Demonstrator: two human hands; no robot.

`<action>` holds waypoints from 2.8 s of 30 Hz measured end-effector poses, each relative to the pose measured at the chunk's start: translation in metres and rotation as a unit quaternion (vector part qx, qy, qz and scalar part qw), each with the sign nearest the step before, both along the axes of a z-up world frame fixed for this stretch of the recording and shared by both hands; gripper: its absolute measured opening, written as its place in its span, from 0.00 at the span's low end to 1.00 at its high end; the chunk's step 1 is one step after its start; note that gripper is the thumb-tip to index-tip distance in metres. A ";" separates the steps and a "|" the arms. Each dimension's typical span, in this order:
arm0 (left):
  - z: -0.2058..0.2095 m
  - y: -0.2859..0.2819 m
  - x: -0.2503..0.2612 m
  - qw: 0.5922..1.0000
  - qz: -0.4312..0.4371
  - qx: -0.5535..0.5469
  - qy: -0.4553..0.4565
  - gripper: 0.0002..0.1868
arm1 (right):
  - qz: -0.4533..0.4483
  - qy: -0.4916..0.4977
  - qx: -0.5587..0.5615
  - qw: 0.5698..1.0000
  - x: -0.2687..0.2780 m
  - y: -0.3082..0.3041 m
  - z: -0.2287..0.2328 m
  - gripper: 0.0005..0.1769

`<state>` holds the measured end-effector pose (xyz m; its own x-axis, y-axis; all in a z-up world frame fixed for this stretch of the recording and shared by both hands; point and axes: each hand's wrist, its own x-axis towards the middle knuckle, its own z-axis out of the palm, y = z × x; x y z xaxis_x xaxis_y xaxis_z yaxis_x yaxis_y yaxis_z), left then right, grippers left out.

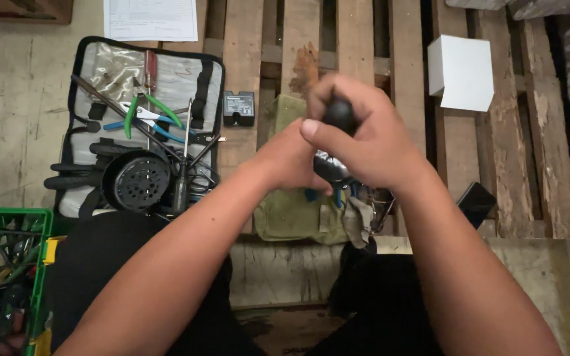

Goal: A person uses tools to disassemble and secure components of a small electric pump motor on a wooden pallet.

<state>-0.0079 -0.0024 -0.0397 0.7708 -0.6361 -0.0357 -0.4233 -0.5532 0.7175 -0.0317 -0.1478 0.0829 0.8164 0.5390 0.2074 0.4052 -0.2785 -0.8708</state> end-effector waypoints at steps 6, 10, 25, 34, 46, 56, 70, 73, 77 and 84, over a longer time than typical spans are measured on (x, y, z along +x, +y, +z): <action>0.015 0.002 -0.004 1.000 -0.004 -0.008 0.015 0.61 | -0.142 -0.091 -0.012 0.986 -0.001 0.010 -0.014 0.13; 0.022 0.000 -0.005 1.000 -0.002 -0.027 -0.003 0.60 | -0.251 -0.122 -0.027 0.960 -0.011 0.029 -0.023 0.16; 0.017 0.000 -0.008 0.998 -0.016 -0.057 -0.032 0.50 | -0.116 -0.095 -0.082 0.985 -0.007 0.023 -0.020 0.15; 0.013 0.000 -0.005 0.998 0.011 0.061 -0.019 0.64 | -0.265 -0.163 -0.041 0.949 -0.008 0.025 -0.022 0.12; 0.027 -0.009 -0.019 0.995 0.016 0.099 -0.007 0.61 | -0.354 0.229 -0.347 0.838 -0.002 -0.141 -0.106 0.21; 0.037 -0.011 -0.009 0.988 0.019 0.150 -0.017 0.64 | -0.337 0.370 -0.295 0.814 0.000 -0.136 -0.155 0.27; 0.045 0.045 -0.030 0.981 0.068 0.151 0.102 0.65 | -0.311 0.325 -0.311 0.837 0.007 -0.116 -0.134 0.37; 0.041 0.056 -0.029 0.978 0.080 0.169 0.096 0.64 | -0.301 0.316 -0.345 0.831 0.006 -0.102 -0.120 0.54; 0.035 0.069 -0.022 0.975 0.091 0.148 0.137 0.64 | -0.305 0.297 -0.327 0.844 0.004 -0.072 -0.104 0.46; 0.035 0.065 -0.022 0.963 0.092 0.196 0.162 0.65 | -0.316 0.293 -0.352 0.831 0.010 -0.068 -0.119 0.37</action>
<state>-0.0304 0.0630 -0.0042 0.7776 -0.3786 -0.5020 -0.0819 -0.8526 0.5161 -0.0218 -0.2156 -0.0356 0.8319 -0.2173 -0.5107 -0.4523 -0.7986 -0.3970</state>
